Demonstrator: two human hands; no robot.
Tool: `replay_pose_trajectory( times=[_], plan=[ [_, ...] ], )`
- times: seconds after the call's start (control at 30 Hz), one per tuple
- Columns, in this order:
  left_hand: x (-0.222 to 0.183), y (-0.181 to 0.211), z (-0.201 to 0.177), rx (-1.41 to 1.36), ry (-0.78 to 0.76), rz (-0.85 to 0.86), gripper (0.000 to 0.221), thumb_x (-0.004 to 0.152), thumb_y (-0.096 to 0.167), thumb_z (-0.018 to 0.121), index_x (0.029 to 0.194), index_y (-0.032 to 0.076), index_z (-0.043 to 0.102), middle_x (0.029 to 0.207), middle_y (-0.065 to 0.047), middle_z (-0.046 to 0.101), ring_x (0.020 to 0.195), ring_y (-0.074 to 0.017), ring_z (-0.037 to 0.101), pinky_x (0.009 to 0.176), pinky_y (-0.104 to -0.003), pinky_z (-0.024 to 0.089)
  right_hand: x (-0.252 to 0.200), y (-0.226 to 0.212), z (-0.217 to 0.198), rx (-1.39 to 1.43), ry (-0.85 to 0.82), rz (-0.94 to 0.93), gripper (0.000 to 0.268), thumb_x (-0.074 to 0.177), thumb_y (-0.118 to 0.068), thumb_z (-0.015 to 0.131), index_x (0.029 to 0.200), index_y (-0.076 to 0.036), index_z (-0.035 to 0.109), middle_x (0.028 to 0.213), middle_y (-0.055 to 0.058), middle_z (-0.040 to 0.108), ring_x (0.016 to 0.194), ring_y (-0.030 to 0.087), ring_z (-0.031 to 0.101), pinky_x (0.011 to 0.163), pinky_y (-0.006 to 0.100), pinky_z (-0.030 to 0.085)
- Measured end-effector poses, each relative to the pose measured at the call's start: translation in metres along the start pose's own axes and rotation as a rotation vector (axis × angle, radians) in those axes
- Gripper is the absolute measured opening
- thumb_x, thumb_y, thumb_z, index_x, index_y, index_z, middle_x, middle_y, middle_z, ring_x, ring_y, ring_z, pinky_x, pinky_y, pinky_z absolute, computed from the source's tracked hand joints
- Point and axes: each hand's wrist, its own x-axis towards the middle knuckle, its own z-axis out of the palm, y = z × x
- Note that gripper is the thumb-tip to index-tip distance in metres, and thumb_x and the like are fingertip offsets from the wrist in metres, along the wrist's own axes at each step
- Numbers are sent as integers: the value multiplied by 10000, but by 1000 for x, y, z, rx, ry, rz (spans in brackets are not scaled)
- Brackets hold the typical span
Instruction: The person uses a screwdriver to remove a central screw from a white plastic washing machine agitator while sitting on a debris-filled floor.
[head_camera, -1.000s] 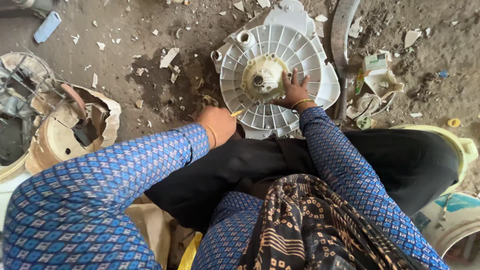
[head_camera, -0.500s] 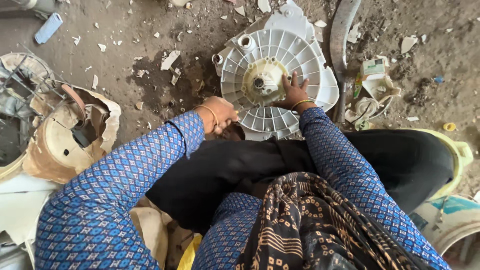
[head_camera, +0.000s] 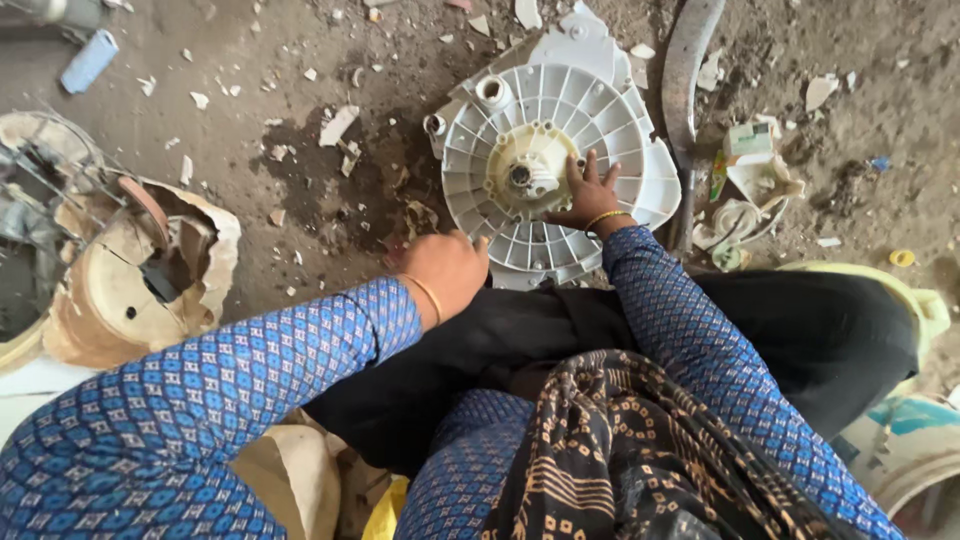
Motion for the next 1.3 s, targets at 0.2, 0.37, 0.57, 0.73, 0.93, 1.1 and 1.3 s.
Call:
replay_pose_trajectory(
  times=[0.2,0.37,0.57,0.73,0.93,1.1,1.3],
  plan=[
    [52,-39,0,-331,-182,-390,204,925,191,608,980,90,776,995,-172,747,904,-368,729,767,-472,598,8,10,6,35,-47,-22,1400,672,-779,760,1605,27,99,1607,387,146,1572,432,-8,1155,704,-132],
    [55,-26,-16,-360,7,-383,227,957,249,611,1023,96,766,1029,-174,747,937,-375,726,801,-484,590,7,9,-10,34,22,3,1171,702,-694,779,1567,-52,321,1596,306,292,1535,421,180,1198,660,26],
    [37,19,-37,-485,877,-221,359,955,283,632,1231,54,655,1104,-156,689,1024,-370,629,837,-486,512,-37,-82,-42,715,542,-106,577,909,-275,744,1435,-74,617,1399,178,685,1334,339,664,1091,398,530],
    [22,16,-30,-682,1161,-343,236,1060,199,581,1226,56,668,1189,-131,687,1139,-336,616,1002,-470,500,-125,-192,-37,702,616,-689,708,841,-152,789,1448,23,469,1458,276,520,1396,412,500,1172,456,397],
    [13,45,-14,-1047,1066,-388,242,1080,159,502,1178,36,685,1151,-117,722,1133,-289,668,1012,-401,523,-114,-217,-25,850,578,-435,723,932,-259,674,1528,19,373,1335,219,578,1235,384,554,1073,480,455],
    [6,57,-11,-1030,1119,-313,294,1078,161,498,1301,-9,585,1281,-171,620,1225,-311,599,1064,-418,492,-66,-174,-30,787,375,-674,431,873,-248,709,1237,-32,627,1153,165,687,1044,311,683,914,420,551],
    [-19,22,-4,-1397,879,198,390,1080,139,499,1445,3,491,1460,-166,535,1374,-329,497,1200,-426,383,-9,-150,-70,919,-233,-975,435,749,-102,837,1147,-19,682,1090,125,731,997,232,700,900,393,594]
  ],
)
